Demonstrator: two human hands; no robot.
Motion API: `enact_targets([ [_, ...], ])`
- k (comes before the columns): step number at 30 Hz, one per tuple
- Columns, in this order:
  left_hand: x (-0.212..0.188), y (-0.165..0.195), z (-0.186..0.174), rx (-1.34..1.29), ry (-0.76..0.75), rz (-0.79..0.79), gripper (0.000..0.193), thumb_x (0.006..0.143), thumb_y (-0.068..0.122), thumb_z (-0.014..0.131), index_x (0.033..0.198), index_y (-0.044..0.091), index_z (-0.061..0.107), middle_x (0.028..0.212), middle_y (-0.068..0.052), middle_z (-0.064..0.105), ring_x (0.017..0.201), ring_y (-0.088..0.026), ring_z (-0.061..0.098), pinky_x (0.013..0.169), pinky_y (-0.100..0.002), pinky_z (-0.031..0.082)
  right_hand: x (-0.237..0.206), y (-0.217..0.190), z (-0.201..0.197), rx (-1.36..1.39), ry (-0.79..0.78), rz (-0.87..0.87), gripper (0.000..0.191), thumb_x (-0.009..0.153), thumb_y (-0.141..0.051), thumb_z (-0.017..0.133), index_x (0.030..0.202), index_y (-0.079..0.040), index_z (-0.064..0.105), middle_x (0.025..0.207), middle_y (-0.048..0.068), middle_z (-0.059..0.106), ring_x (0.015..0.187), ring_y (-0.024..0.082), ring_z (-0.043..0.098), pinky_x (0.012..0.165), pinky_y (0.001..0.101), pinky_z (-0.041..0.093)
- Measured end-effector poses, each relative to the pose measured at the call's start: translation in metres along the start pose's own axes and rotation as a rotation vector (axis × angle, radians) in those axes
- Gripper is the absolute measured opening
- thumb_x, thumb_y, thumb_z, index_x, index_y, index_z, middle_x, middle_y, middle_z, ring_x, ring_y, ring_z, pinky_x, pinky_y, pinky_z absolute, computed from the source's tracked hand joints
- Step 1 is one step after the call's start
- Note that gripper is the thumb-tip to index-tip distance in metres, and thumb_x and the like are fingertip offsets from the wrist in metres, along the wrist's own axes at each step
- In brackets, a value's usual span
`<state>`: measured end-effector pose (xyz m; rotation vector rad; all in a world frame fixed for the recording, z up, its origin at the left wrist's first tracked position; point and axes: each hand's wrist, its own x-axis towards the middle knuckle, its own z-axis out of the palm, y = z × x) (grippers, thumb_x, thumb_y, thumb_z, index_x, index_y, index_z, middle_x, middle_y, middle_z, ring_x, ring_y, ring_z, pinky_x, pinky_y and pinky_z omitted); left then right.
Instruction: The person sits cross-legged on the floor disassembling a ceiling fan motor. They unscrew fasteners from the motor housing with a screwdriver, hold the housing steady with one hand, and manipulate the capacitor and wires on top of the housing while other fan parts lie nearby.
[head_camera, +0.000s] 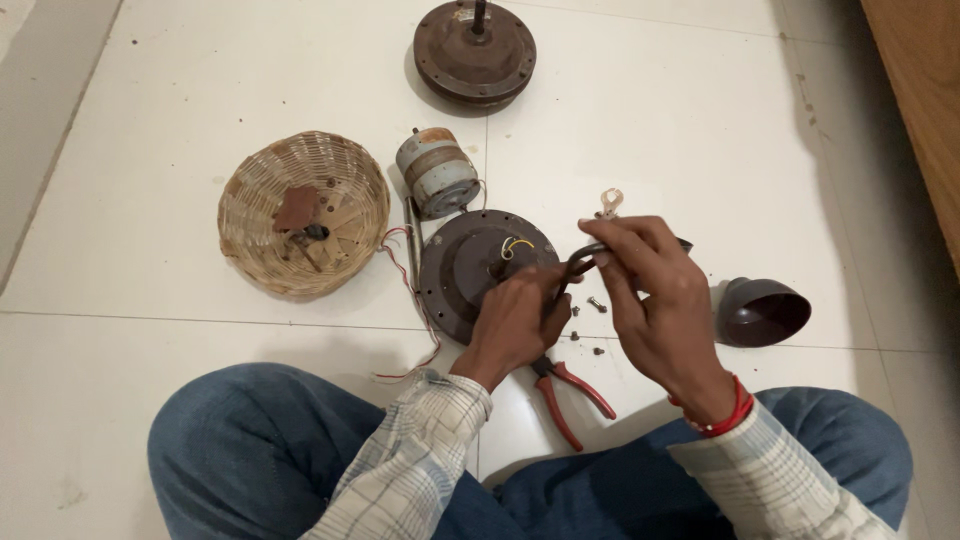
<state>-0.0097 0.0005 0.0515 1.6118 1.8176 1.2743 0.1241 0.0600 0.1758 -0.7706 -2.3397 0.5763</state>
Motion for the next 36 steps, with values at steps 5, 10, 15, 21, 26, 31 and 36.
enact_targets([
  [5,-0.001,-0.003,0.002,-0.057,0.066,0.144,0.024,0.095,0.014,0.064,0.117,0.011,0.073,0.104,-0.014,0.076,0.095,-0.035,0.071,0.081,-0.046,0.056,0.003,0.003,-0.007,0.037,-0.074,0.014,0.045,0.095,0.006,0.051,0.137,-0.006,0.065,0.116,0.013,0.064,0.086,0.020,0.067,0.073,0.0320,0.054],
  [10,0.000,-0.006,0.002,0.035,0.025,0.033,0.024,0.093,0.018,0.069,0.115,0.014,0.075,0.093,-0.015,0.073,0.086,-0.036,0.070,0.074,-0.047,0.054,-0.003,-0.004,-0.009,0.126,-0.157,-0.078,0.057,0.086,0.001,0.055,0.144,-0.002,0.056,0.120,0.015,0.066,0.101,0.022,0.069,0.082,0.0320,0.057],
  [15,0.000,-0.005,-0.002,0.007,0.057,0.018,0.021,0.093,0.018,0.069,0.112,0.016,0.077,0.089,-0.014,0.072,0.081,-0.036,0.069,0.071,-0.047,0.053,-0.002,-0.008,-0.001,0.056,-0.102,-0.103,0.051,0.089,-0.016,0.076,0.136,-0.003,0.061,0.114,0.013,0.071,0.097,0.023,0.073,0.072,0.0333,0.058],
  [21,0.004,0.003,-0.002,0.144,0.013,-0.039,0.020,0.091,0.027,0.072,0.107,0.018,0.079,0.081,-0.014,0.070,0.077,-0.035,0.068,0.069,-0.047,0.053,0.001,-0.006,0.000,0.008,-0.030,-0.150,0.028,0.097,0.004,0.063,0.122,-0.004,0.071,0.109,0.011,0.073,0.091,0.020,0.076,0.073,0.0290,0.062],
  [26,0.001,0.000,-0.001,-0.007,0.075,0.077,0.023,0.094,0.022,0.068,0.113,0.012,0.075,0.096,-0.012,0.073,0.089,-0.033,0.070,0.075,-0.045,0.055,0.004,-0.004,-0.001,-0.020,-0.014,-0.035,0.024,0.099,0.005,0.061,0.118,-0.005,0.073,0.108,0.011,0.075,0.085,0.020,0.076,0.067,0.0307,0.059],
  [31,0.002,-0.004,0.003,-0.015,0.046,0.069,0.021,0.095,0.020,0.067,0.114,0.012,0.074,0.100,-0.012,0.074,0.093,-0.034,0.070,0.078,-0.045,0.055,0.006,-0.003,-0.001,-0.009,-0.029,-0.104,0.029,0.098,0.005,0.060,0.122,-0.006,0.072,0.116,0.013,0.074,0.094,0.023,0.076,0.077,0.0309,0.062],
  [36,0.005,-0.009,0.001,0.088,-0.012,-0.089,0.021,0.089,0.027,0.072,0.107,0.017,0.078,0.089,-0.013,0.074,0.082,-0.035,0.071,0.072,-0.046,0.055,0.001,-0.005,-0.005,-0.005,-0.042,-0.198,0.043,0.092,-0.003,0.061,0.135,-0.007,0.067,0.130,0.016,0.067,0.112,0.030,0.072,0.089,0.0395,0.060],
])
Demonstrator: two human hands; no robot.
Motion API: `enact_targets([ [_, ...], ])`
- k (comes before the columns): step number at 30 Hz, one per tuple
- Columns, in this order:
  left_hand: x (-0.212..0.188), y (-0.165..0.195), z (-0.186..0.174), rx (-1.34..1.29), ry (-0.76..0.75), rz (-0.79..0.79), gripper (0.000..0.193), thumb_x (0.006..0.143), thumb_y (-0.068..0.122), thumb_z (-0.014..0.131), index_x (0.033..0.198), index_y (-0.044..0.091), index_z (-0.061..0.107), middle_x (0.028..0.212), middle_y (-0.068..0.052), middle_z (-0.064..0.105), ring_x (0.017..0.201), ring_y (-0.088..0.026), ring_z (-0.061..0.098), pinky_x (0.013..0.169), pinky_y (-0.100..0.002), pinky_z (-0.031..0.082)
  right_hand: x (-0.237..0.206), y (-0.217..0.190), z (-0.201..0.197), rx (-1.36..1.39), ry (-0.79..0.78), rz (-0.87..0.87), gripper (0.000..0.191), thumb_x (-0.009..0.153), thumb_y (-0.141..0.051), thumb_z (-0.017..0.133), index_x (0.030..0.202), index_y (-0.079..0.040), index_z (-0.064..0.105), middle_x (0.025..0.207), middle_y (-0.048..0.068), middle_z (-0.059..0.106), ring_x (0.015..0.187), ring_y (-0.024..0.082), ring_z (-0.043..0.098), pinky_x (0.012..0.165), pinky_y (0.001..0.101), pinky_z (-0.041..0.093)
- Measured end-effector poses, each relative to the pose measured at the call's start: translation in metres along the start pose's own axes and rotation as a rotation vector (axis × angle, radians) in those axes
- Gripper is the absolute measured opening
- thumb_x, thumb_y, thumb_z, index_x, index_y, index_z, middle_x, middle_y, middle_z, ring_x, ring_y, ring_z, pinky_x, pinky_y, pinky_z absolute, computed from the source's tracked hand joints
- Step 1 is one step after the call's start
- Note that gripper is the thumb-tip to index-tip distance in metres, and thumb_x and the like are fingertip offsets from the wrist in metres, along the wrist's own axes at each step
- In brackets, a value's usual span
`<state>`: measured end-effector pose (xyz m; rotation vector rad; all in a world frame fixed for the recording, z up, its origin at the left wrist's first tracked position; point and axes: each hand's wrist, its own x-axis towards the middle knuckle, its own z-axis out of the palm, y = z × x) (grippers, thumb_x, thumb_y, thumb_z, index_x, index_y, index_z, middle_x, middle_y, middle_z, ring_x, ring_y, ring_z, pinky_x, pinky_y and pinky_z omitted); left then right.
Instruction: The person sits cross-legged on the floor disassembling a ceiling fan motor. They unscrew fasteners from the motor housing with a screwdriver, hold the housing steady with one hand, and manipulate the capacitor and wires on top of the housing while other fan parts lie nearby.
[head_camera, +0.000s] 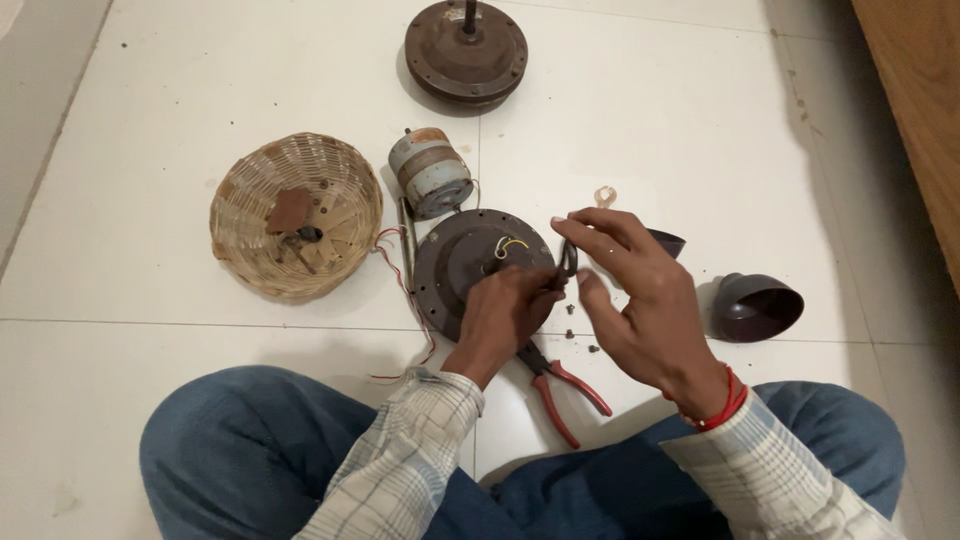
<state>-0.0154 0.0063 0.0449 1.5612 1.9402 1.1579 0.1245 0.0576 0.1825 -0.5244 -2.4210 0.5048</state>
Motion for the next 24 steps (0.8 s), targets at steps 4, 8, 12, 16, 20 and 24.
enact_targets([
  [4,-0.002,0.000,-0.004,-0.023,0.032,0.039,0.019,0.090,0.028,0.072,0.104,0.017,0.077,0.085,-0.012,0.074,0.079,-0.033,0.071,0.071,-0.045,0.056,0.000,-0.002,0.000,0.008,-0.075,0.050,0.052,0.087,-0.009,0.068,0.139,-0.005,0.062,0.128,0.017,0.066,0.102,0.029,0.072,0.082,0.0386,0.060],
  [8,-0.001,0.004,-0.004,0.042,0.021,-0.022,0.020,0.088,0.029,0.076,0.103,0.017,0.079,0.084,-0.016,0.073,0.078,-0.033,0.071,0.070,-0.045,0.055,0.003,-0.001,0.004,0.015,-0.075,0.145,0.040,0.096,-0.011,0.066,0.135,-0.005,0.063,0.116,0.015,0.070,0.090,0.023,0.073,0.072,0.0327,0.060],
  [12,-0.001,0.006,-0.005,-0.114,-0.045,-0.052,0.022,0.087,0.027,0.076,0.105,0.015,0.077,0.091,-0.012,0.078,0.082,-0.028,0.075,0.073,-0.041,0.058,0.001,0.004,0.004,0.078,-0.039,0.188,0.033,0.099,0.002,0.059,0.131,-0.004,0.064,0.108,0.013,0.071,0.088,0.020,0.072,0.071,0.0323,0.057],
  [16,-0.002,0.006,-0.006,-0.220,-0.061,0.052,0.023,0.088,0.014,0.069,0.109,0.013,0.077,0.095,-0.012,0.078,0.085,-0.031,0.075,0.076,-0.041,0.058,0.001,0.010,0.006,0.145,0.003,0.146,0.037,0.097,0.010,0.053,0.129,-0.003,0.065,0.112,0.013,0.069,0.095,0.020,0.073,0.079,0.0325,0.058],
  [20,-0.002,0.005,-0.003,-0.165,-0.079,0.032,0.019,0.091,0.015,0.069,0.109,0.012,0.077,0.093,-0.014,0.077,0.086,-0.033,0.074,0.077,-0.042,0.057,0.001,0.013,0.005,0.215,-0.046,0.233,0.050,0.093,0.009,0.048,0.140,-0.006,0.058,0.121,0.014,0.066,0.100,0.022,0.070,0.079,0.0327,0.061],
  [24,-0.003,0.002,0.001,-0.082,-0.016,0.087,0.017,0.092,0.019,0.070,0.106,0.011,0.077,0.092,-0.015,0.076,0.086,-0.035,0.072,0.075,-0.045,0.055,-0.002,0.009,0.000,0.232,-0.130,0.101,0.071,0.079,0.003,0.055,0.150,-0.005,0.049,0.138,0.017,0.060,0.118,0.028,0.065,0.092,0.0396,0.058],
])
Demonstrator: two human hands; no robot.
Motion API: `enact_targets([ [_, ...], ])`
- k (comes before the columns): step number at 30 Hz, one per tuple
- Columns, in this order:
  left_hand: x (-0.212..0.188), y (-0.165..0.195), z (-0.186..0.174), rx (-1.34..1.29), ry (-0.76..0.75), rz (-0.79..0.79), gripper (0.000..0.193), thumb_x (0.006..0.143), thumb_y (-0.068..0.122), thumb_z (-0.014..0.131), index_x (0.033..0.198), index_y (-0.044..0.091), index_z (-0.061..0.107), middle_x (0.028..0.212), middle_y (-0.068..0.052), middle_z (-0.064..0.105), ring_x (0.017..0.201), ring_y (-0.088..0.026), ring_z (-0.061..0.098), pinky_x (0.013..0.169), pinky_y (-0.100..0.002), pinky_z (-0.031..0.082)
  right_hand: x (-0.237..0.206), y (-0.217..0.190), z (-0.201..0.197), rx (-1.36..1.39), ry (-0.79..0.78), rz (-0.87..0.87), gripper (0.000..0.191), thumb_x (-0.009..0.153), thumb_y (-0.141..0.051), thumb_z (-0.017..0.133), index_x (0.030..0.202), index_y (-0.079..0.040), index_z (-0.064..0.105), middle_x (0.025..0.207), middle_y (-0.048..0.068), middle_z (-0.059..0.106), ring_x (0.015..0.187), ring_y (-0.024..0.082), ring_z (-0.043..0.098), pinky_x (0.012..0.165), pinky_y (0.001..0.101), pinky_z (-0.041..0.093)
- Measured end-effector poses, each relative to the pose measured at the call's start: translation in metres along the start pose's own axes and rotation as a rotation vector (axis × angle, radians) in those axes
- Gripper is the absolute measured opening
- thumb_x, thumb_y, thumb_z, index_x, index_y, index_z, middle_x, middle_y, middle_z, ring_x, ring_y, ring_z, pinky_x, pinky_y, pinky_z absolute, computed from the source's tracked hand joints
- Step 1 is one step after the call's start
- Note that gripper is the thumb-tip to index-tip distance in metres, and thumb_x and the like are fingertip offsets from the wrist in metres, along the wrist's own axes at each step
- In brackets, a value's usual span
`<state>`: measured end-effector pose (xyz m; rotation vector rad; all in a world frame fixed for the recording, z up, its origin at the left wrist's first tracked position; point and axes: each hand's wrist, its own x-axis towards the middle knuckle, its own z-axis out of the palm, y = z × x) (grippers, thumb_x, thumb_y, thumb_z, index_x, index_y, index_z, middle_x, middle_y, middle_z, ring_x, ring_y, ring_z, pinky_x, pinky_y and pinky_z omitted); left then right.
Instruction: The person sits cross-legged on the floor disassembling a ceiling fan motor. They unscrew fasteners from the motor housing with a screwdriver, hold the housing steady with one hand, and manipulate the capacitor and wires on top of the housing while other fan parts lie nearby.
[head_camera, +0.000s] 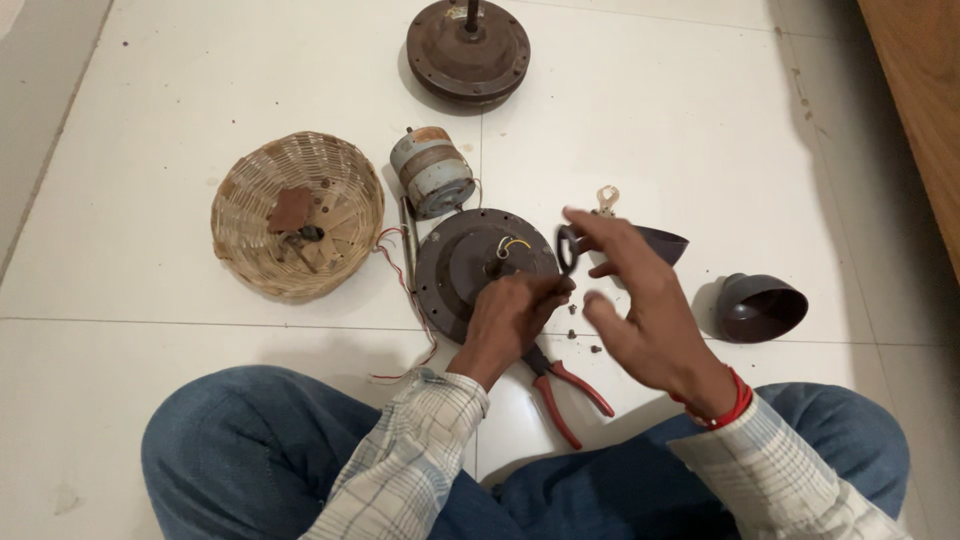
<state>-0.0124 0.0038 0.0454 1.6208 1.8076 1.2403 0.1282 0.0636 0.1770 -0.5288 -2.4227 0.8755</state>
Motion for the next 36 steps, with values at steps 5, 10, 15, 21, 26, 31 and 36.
enact_targets([
  [5,0.002,-0.004,0.002,-0.056,-0.021,-0.158,0.023,0.089,0.019,0.070,0.110,0.015,0.078,0.093,-0.015,0.075,0.085,-0.034,0.072,0.074,-0.044,0.056,0.001,-0.005,0.007,-0.042,0.022,-0.001,0.056,0.088,-0.013,0.071,0.141,-0.005,0.056,0.130,0.015,0.066,0.110,0.026,0.070,0.087,0.0383,0.059],
  [10,-0.001,-0.001,0.004,0.043,-0.001,-0.063,0.023,0.090,0.023,0.074,0.111,0.014,0.078,0.089,-0.016,0.075,0.082,-0.036,0.071,0.075,-0.046,0.054,0.003,-0.002,0.009,-0.151,0.132,-0.008,0.028,0.097,-0.007,0.069,0.125,-0.005,0.068,0.115,0.012,0.072,0.097,0.021,0.076,0.076,0.0322,0.061],
  [15,-0.001,-0.004,0.004,-0.033,-0.012,-0.025,0.027,0.092,0.022,0.071,0.116,0.012,0.075,0.095,-0.016,0.075,0.084,-0.036,0.072,0.075,-0.045,0.056,0.004,0.000,0.009,-0.170,0.194,0.099,0.023,0.101,0.001,0.062,0.122,-0.005,0.070,0.107,0.011,0.074,0.088,0.019,0.077,0.071,0.0300,0.062],
  [21,0.000,-0.004,0.005,0.000,-0.014,-0.048,0.026,0.091,0.018,0.069,0.115,0.012,0.076,0.094,-0.018,0.075,0.085,-0.037,0.071,0.076,-0.046,0.055,0.003,-0.006,0.005,-0.182,0.160,0.076,0.037,0.096,0.010,0.055,0.127,-0.004,0.069,0.110,0.015,0.072,0.090,0.023,0.074,0.075,0.0334,0.059],
  [26,0.001,0.000,-0.001,-0.011,-0.043,-0.142,0.021,0.090,0.021,0.071,0.108,0.013,0.077,0.089,-0.015,0.075,0.083,-0.035,0.072,0.075,-0.044,0.056,-0.002,-0.011,0.003,-0.182,0.058,0.005,0.061,0.081,0.007,0.054,0.141,-0.004,0.056,0.126,0.018,0.068,0.099,0.029,0.072,0.083,0.0368,0.059],
  [31,0.000,0.002,-0.001,0.003,-0.043,-0.158,0.019,0.088,0.024,0.074,0.103,0.013,0.077,0.086,-0.013,0.075,0.079,-0.033,0.074,0.071,-0.042,0.057,-0.001,-0.006,0.007,-0.177,0.062,0.010,0.050,0.095,0.000,0.057,0.144,-0.005,0.051,0.129,0.016,0.069,0.111,0.029,0.073,0.091,0.0386,0.060],
  [36,0.000,0.000,0.001,0.012,0.000,-0.043,0.018,0.088,0.023,0.075,0.102,0.012,0.077,0.088,-0.014,0.075,0.079,-0.035,0.071,0.069,-0.044,0.055,0.001,-0.002,0.007,-0.209,0.072,0.002,0.045,0.096,0.001,0.055,0.141,-0.003,0.051,0.129,0.018,0.068,0.115,0.030,0.072,0.090,0.0391,0.060],
])
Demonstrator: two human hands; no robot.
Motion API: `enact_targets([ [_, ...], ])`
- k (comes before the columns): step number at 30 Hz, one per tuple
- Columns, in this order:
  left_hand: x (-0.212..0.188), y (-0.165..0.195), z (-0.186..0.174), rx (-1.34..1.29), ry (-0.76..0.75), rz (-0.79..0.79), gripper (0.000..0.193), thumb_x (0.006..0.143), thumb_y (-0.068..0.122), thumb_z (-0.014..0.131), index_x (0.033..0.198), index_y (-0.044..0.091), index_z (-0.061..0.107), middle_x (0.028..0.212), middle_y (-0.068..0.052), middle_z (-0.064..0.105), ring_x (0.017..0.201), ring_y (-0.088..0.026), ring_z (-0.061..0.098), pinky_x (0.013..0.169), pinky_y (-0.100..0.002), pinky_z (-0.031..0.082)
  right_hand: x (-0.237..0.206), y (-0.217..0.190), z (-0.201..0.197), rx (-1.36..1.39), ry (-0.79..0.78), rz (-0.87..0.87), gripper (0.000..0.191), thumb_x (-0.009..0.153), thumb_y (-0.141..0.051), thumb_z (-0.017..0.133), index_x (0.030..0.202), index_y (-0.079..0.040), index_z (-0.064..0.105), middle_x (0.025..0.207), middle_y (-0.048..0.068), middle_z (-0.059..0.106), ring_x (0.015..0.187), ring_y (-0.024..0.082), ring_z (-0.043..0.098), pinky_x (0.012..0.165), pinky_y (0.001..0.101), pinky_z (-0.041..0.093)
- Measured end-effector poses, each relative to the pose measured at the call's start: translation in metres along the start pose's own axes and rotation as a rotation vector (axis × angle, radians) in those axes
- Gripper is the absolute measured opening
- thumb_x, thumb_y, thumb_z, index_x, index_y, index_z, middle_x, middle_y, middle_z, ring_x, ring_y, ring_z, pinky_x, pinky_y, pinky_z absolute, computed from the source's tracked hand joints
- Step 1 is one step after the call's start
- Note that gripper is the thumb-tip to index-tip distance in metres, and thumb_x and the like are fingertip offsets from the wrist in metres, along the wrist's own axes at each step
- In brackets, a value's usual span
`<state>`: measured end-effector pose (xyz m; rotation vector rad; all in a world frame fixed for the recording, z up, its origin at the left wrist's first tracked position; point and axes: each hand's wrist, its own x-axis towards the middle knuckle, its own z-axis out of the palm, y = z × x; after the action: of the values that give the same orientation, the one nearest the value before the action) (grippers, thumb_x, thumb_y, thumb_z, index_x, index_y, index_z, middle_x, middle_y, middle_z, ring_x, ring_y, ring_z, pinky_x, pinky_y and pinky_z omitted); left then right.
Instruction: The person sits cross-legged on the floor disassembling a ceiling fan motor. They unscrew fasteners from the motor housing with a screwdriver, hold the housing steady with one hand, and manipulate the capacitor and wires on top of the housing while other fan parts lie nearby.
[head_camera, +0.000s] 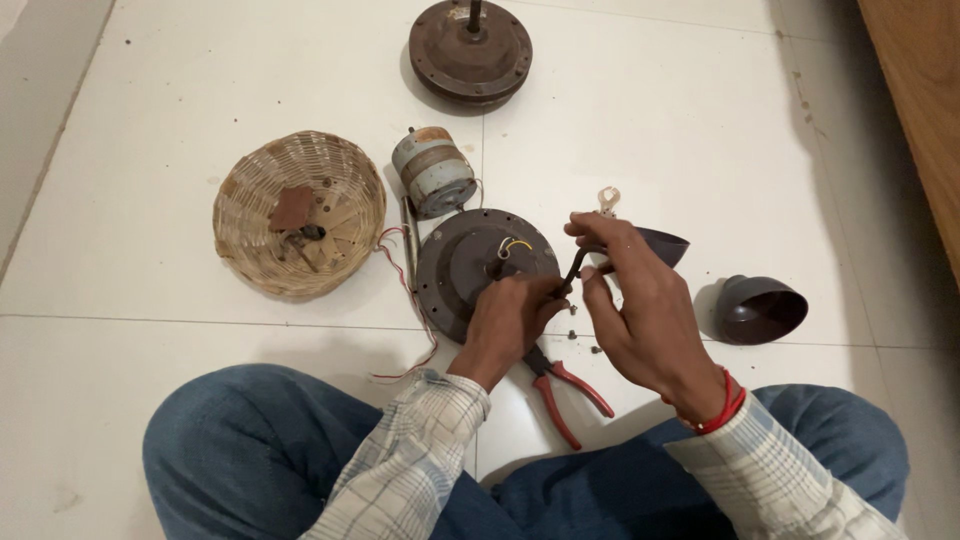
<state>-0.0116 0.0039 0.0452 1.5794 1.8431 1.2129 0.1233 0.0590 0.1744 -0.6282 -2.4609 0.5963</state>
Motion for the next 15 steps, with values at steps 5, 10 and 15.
enact_targets([
  [5,0.002,0.002,0.004,0.029,-0.027,-0.125,0.025,0.085,0.029,0.078,0.106,0.015,0.078,0.087,-0.017,0.073,0.080,-0.036,0.071,0.073,-0.045,0.056,-0.001,-0.004,0.002,-0.024,0.027,0.033,0.044,0.093,-0.009,0.066,0.135,-0.002,0.053,0.122,0.019,0.067,0.108,0.030,0.071,0.083,0.0384,0.060],
  [10,-0.003,-0.004,0.006,-0.005,-0.026,-0.031,0.026,0.086,0.020,0.074,0.110,0.013,0.076,0.095,-0.015,0.074,0.091,-0.035,0.070,0.080,-0.044,0.054,0.001,-0.003,0.003,0.059,0.026,0.140,0.031,0.100,-0.006,0.059,0.131,-0.004,0.056,0.121,0.016,0.068,0.105,0.025,0.073,0.086,0.0364,0.060],
  [15,-0.003,-0.016,0.017,0.052,0.053,0.156,0.034,0.088,0.002,0.063,0.120,0.010,0.071,0.109,-0.014,0.073,0.102,-0.033,0.069,0.086,-0.042,0.055,0.000,0.002,-0.001,0.162,0.021,0.035,0.046,0.093,0.010,0.041,0.135,0.000,0.053,0.136,0.019,0.064,0.115,0.027,0.070,0.085,0.0356,0.056],
])
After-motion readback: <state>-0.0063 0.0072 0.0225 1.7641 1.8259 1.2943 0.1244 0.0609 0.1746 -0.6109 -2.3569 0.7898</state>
